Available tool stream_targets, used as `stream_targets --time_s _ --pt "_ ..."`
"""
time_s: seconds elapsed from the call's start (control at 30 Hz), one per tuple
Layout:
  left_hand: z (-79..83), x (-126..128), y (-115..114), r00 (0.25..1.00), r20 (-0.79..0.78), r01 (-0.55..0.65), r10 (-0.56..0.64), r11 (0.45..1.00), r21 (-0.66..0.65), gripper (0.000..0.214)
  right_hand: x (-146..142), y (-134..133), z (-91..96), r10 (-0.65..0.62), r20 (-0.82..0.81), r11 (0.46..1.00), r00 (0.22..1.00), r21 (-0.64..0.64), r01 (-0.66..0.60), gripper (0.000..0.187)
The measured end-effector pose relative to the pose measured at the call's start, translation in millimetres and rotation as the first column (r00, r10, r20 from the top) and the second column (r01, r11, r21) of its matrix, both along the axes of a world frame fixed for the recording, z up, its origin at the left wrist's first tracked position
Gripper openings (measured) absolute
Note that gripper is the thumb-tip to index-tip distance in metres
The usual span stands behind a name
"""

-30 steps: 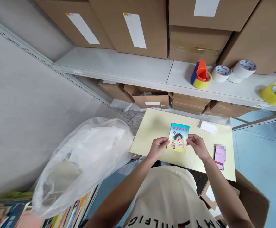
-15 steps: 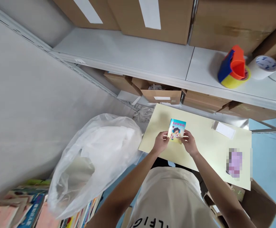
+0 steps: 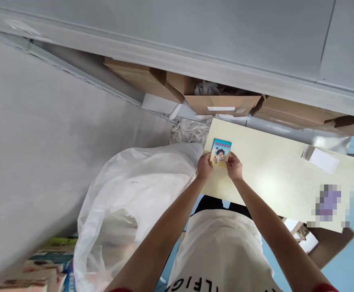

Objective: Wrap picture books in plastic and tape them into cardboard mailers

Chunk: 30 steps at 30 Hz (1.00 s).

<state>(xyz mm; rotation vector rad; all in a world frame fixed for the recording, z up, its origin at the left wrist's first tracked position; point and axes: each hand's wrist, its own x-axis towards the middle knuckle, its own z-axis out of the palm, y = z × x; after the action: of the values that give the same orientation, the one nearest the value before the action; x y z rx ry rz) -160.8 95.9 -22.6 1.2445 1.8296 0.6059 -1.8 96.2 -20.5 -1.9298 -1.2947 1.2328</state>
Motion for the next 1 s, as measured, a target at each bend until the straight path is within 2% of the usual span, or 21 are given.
stream_targets --time_s 0.1,0.2,0.3,0.43,0.57,0.7,1.0 --pt "-6.1 -3.0 -8.8 0.996 -0.077 0.044 -0.042 0.999 0.025 0.046 -2.5 -15.5 -3.8 0.007 0.078 0.998 0.997 0.054 -0.012 0.053" --pt "-10.8 -2.9 -12.4 0.997 -0.049 0.063 -0.060 0.996 0.057 0.049 -5.7 -21.2 -6.8 0.072 0.087 0.995 0.994 0.056 -0.077 0.056" --pt "-16.4 -3.0 -4.0 0.996 -0.043 0.079 -0.075 0.991 0.106 0.053 -10.8 -9.6 -11.2 0.110 0.123 0.991 0.986 0.062 -0.118 0.061" --pt "-25.4 -3.8 18.5 0.996 -0.046 0.078 -0.072 0.985 0.157 0.058 -16.1 17.6 -17.5 0.136 0.183 0.986 0.974 0.066 -0.150 0.068" --pt "-31.4 -2.8 35.6 0.996 -0.065 0.066 -0.054 0.978 0.197 0.062 -18.6 35.1 -19.8 0.153 0.245 0.984 0.957 0.054 -0.171 0.068" --pt "-32.6 -2.3 41.2 0.996 -0.066 0.075 -0.062 0.972 0.222 0.062 -20.7 38.8 -19.8 0.158 0.295 0.981 0.942 0.063 -0.185 0.069" --pt "-35.7 -2.0 38.7 0.991 -0.109 0.097 -0.072 0.965 0.243 0.065 -19.9 37.0 -22.2 0.183 0.293 0.979 0.938 0.034 -0.201 0.071"
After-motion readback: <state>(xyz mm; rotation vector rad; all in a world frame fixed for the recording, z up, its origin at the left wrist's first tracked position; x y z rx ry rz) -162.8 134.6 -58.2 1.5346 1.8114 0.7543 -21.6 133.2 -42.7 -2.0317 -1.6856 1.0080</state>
